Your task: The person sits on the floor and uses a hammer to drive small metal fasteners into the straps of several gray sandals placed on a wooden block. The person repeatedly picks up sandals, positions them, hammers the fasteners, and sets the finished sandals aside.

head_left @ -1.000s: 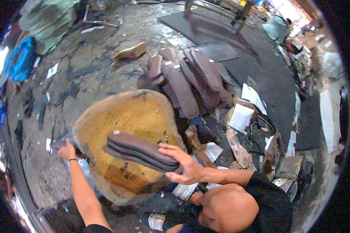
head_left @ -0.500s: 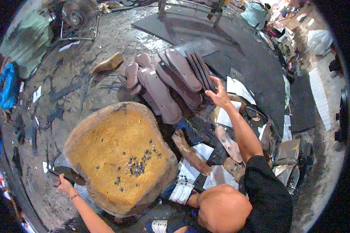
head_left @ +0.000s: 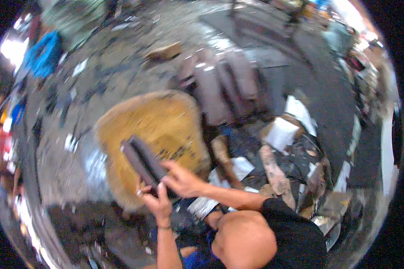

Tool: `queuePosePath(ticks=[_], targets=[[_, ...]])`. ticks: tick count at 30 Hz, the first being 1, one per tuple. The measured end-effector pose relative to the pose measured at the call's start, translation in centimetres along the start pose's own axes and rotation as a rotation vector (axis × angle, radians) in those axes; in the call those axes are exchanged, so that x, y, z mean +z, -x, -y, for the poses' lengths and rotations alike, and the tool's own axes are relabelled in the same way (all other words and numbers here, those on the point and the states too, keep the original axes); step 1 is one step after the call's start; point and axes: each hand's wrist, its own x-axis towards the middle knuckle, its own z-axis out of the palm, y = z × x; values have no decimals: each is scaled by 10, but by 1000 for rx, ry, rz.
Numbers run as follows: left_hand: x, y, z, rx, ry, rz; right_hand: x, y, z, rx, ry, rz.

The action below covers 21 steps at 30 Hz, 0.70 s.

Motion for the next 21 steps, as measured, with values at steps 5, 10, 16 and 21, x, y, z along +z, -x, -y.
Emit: queuePosePath(ticks=[5, 10, 16, 21], targets=[[-11, -9, 4, 203, -427, -37, 5, 0, -36, -9, -13, -339], [-16, -6, 42, 297, -849, 17, 13, 6, -30, -71, 709, -287], [-20, 3, 4, -179, -486, 85, 2, 19, -6, -26, 491, -286], [-30, 46, -16, -345, 214, 83, 16, 58, -12, 508, -361, 212]])
